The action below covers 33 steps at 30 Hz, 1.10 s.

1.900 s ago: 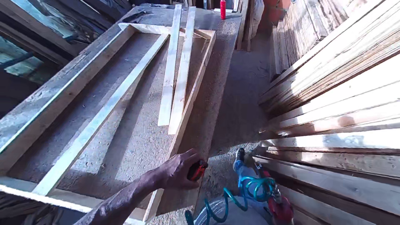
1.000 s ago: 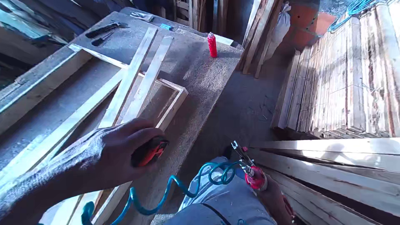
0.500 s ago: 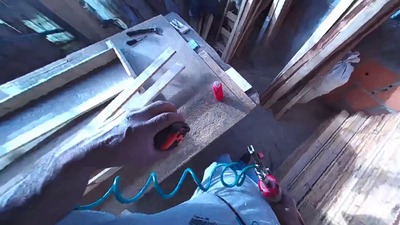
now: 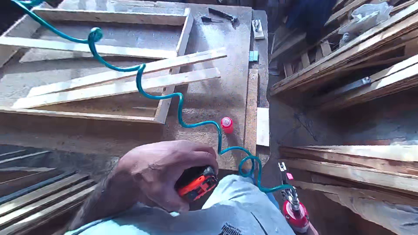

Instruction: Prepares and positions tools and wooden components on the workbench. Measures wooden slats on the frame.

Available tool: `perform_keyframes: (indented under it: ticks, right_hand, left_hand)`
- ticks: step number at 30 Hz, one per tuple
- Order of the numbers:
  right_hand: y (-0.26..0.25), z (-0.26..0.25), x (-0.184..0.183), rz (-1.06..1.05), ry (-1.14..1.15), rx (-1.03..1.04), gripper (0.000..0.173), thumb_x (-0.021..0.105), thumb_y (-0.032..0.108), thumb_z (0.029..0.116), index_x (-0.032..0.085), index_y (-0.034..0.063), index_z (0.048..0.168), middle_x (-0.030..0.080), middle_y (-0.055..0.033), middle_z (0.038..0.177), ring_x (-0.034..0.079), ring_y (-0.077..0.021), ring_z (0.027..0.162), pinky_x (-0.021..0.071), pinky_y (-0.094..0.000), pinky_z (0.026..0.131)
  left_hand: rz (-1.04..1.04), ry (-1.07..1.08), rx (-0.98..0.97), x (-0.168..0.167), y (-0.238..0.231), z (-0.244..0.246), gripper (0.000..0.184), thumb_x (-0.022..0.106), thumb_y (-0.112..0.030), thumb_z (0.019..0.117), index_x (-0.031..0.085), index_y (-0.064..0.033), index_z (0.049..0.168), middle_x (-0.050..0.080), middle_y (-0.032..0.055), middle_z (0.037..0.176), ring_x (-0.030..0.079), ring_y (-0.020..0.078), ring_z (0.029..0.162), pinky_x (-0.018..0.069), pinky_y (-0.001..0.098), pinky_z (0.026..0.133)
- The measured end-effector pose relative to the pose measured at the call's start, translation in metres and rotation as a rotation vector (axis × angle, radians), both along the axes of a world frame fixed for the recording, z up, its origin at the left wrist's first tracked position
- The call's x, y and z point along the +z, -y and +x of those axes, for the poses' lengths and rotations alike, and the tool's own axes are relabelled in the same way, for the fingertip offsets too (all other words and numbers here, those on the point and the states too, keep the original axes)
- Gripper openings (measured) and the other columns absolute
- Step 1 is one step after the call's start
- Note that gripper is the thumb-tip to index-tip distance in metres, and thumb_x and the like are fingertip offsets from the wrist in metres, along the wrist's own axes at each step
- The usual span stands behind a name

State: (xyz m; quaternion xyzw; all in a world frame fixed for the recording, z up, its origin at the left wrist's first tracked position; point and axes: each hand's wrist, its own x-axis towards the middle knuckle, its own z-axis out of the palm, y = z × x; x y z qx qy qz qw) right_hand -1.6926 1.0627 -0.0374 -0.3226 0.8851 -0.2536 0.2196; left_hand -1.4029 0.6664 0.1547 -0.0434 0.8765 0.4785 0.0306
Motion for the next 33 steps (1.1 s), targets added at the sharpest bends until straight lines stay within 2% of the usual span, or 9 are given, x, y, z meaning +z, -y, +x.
perform_keyframes:
  ticks: [2,4,5,8,12,17,23,30,33]
  right_hand:
    - [-0.007,-0.042,-0.014,-0.068,-0.029,-0.005,0.032,0.077,0.014,0.078,0.072,-0.0109,0.097,0.074,-0.0221,0.088,0.074,-0.0324,0.083,0.0575,-0.0525,0.08]
    - [0.022,-0.082,0.013,-0.015,0.177,-0.046,0.028,0.075,0.005,0.0849,0.068,-0.0135,0.105,0.073,-0.0188,0.098,0.07,-0.0215,0.094,0.0566,-0.0389,0.092]
    - [0.035,-0.103,0.024,0.004,0.216,-0.002,0.031,0.075,0.005,0.0848,0.068,-0.0162,0.107,0.073,-0.0233,0.102,0.071,-0.0235,0.096,0.0556,-0.0395,0.093]
    - [0.06,-0.172,0.016,-0.008,0.24,0.198,0.032,0.075,0.011,0.0858,0.07,-0.0118,0.108,0.075,-0.0208,0.101,0.073,-0.0207,0.097,0.0576,-0.0378,0.094]
    - [0.088,-0.271,-0.009,0.114,0.231,0.416,0.037,0.073,0.016,0.086,0.07,-0.0097,0.112,0.075,-0.0226,0.102,0.073,-0.0305,0.099,0.0563,-0.0525,0.094]
    - [0.137,-0.362,-0.023,0.168,0.207,0.531,0.045,0.078,0.021,0.0819,0.071,-0.0054,0.117,0.075,-0.0215,0.107,0.073,-0.033,0.104,0.0555,-0.0561,0.096]
    - [0.24,-0.429,-0.035,0.242,0.281,0.561,0.042,0.085,0.036,0.0715,0.075,0.0134,0.105,0.077,-0.0019,0.095,0.074,-0.0158,0.093,0.0601,-0.0488,0.087]
    - [0.395,-0.464,-0.035,0.193,0.309,0.692,0.04,0.086,0.034,0.0711,0.075,0.016,0.105,0.077,0.0038,0.093,0.073,-0.0081,0.089,0.0616,-0.0395,0.086]
    - [0.464,-0.471,-0.025,0.138,0.301,0.773,0.041,0.087,0.033,0.0721,0.074,0.0162,0.107,0.077,0.0049,0.095,0.073,-0.0065,0.09,0.0625,-0.0373,0.086]
  left_hand:
    - [-0.048,0.208,0.052,-0.016,-0.012,-0.05,0.07,0.089,-0.046,0.0651,0.065,-0.0205,0.126,0.067,0.0023,0.117,0.068,0.0149,0.097,0.0603,0.0408,0.077]
    - [-0.013,0.385,0.037,-0.029,-0.013,-0.096,0.067,0.089,-0.042,0.0713,0.063,-0.0178,0.128,0.064,0.0055,0.119,0.067,0.0193,0.095,0.0593,0.0443,0.077]
    - [0.014,0.449,0.026,-0.036,-0.014,-0.113,0.067,0.088,-0.041,0.0734,0.062,-0.0169,0.13,0.062,0.0068,0.123,0.067,0.0214,0.099,0.059,0.0454,0.08]
    - [0.025,0.564,0.076,-0.057,-0.018,-0.148,0.066,0.085,-0.045,0.0728,0.062,-0.0157,0.127,0.063,0.0076,0.12,0.066,0.0242,0.101,0.0579,0.0473,0.081]
    - [0.103,0.709,0.377,-0.072,-0.044,-0.179,0.077,0.086,-0.049,0.0745,0.057,-0.0139,0.137,0.06,0.013,0.131,0.064,0.0285,0.11,0.0556,0.0513,0.091]
    - [0.276,0.73,0.652,-0.097,-0.092,-0.221,0.079,0.085,-0.052,0.0729,0.058,-0.0147,0.137,0.061,0.0107,0.129,0.064,0.025,0.112,0.0551,0.0482,0.095]
    - [0.415,0.743,0.778,-0.121,-0.096,-0.285,0.078,0.084,-0.056,0.0719,0.059,-0.0175,0.135,0.062,0.0083,0.13,0.063,0.0233,0.116,0.053,0.0482,0.1]
    - [0.426,0.75,0.938,-0.172,-0.022,-0.342,0.073,0.082,-0.056,0.0736,0.061,-0.0204,0.133,0.064,0.0077,0.124,0.064,0.0254,0.112,0.0546,0.0522,0.097]
    - [0.458,0.736,1.003,-0.162,0.008,-0.354,0.073,0.082,-0.055,0.0735,0.062,-0.0194,0.133,0.065,0.007,0.125,0.064,0.0244,0.114,0.0544,0.0522,0.098]
